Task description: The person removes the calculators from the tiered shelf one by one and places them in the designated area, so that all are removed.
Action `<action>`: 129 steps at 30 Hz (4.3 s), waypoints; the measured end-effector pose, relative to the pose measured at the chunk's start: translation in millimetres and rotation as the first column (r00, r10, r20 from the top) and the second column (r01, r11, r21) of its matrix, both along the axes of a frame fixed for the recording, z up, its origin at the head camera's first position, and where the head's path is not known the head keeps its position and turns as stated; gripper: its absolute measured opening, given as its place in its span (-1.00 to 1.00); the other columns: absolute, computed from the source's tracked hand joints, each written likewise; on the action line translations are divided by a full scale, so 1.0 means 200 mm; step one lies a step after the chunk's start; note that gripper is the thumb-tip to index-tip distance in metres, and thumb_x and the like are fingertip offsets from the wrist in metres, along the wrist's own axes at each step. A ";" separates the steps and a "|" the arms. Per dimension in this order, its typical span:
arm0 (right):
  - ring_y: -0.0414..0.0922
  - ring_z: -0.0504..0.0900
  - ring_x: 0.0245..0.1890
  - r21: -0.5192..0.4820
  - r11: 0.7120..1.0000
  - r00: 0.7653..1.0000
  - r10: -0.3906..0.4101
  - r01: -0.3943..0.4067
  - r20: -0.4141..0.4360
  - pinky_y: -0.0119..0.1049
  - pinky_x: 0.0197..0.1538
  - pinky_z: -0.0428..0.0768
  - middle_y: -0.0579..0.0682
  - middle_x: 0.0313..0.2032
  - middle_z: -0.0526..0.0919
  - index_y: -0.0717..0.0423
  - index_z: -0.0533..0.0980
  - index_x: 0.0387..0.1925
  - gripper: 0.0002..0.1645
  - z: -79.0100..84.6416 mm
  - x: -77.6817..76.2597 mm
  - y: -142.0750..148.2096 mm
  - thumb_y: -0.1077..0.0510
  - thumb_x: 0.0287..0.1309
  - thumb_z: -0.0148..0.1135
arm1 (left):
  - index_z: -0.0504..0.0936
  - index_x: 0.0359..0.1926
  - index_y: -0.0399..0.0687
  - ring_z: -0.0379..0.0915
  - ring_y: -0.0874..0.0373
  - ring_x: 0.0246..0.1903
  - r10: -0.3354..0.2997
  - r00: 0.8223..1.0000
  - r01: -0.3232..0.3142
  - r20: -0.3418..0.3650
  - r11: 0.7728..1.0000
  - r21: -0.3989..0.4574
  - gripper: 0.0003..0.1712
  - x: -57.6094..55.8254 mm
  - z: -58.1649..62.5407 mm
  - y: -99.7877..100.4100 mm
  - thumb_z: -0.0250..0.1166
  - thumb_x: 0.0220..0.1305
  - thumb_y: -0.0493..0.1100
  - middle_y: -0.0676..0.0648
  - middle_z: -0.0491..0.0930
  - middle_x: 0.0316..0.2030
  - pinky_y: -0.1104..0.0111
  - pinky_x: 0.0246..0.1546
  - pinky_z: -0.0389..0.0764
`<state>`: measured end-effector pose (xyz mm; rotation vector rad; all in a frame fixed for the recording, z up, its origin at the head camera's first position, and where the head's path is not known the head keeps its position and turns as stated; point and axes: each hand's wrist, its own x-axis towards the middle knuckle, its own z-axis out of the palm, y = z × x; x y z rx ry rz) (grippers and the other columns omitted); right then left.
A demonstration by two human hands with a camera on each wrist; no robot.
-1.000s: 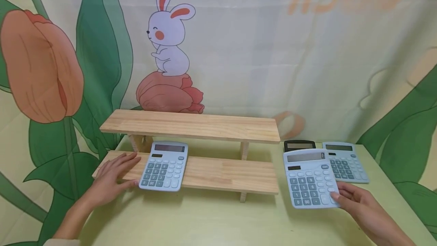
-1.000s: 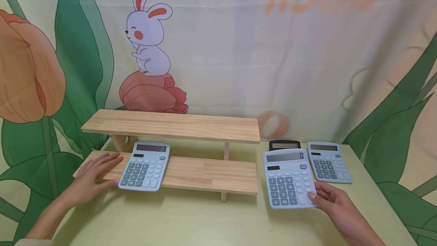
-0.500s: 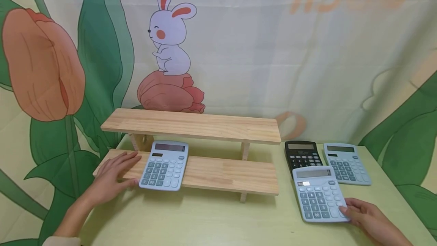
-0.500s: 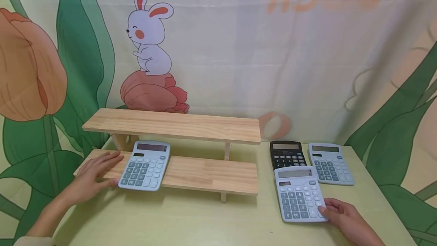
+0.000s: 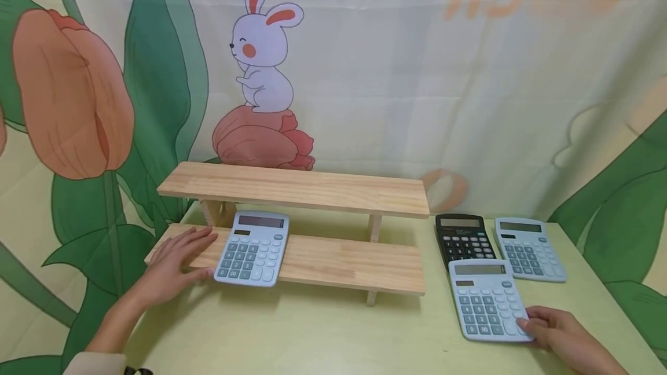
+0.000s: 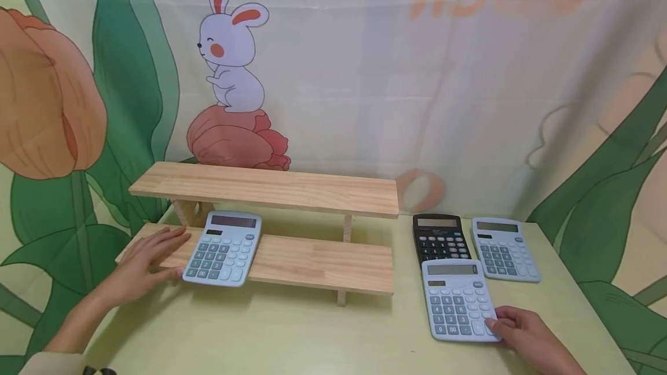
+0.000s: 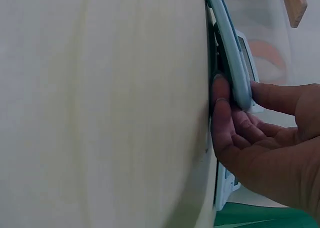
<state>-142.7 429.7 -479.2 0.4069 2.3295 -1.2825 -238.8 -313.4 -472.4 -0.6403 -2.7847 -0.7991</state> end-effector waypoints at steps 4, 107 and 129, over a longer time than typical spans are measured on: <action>-0.01 0.63 -0.09 0.090 0.995 0.999 0.040 -0.037 -0.033 -0.14 0.04 0.67 0.18 -0.01 0.70 0.71 0.26 0.33 -0.19 0.00 -0.01 0.00 0.00 0.55 0.23 | 0.44 0.53 -0.06 0.03 -0.40 0.53 -0.007 1.000 0.007 -0.010 1.000 -0.004 -0.14 -0.01 -0.01 -0.01 0.52 0.31 0.06 -0.25 0.29 0.54 -0.47 0.34 -0.06; 0.04 0.86 -0.21 -0.752 0.653 0.983 -0.066 -0.086 -0.170 -0.24 -0.12 0.78 0.23 -0.21 0.83 0.35 0.71 -0.07 -0.72 0.01 -0.19 -2.14 0.17 0.47 0.30 | 0.44 0.52 -0.09 0.01 -0.44 0.52 0.001 1.000 -0.001 0.014 1.000 0.010 -0.15 0.00 0.01 0.01 0.51 0.31 0.05 -0.29 0.30 0.54 -0.49 0.34 -0.08; 0.08 0.86 -0.22 -0.714 0.682 0.974 -0.013 -0.157 -0.226 -0.19 -0.14 0.79 0.29 -0.22 0.81 0.46 0.68 -0.05 -0.69 -0.02 -0.13 -1.87 0.20 0.48 0.28 | 0.43 0.54 -0.11 -0.03 -0.43 0.55 0.012 1.000 -0.012 0.028 1.000 -0.002 -0.09 0.02 0.02 0.02 0.51 0.30 0.14 -0.28 0.28 0.55 -0.45 0.37 -0.09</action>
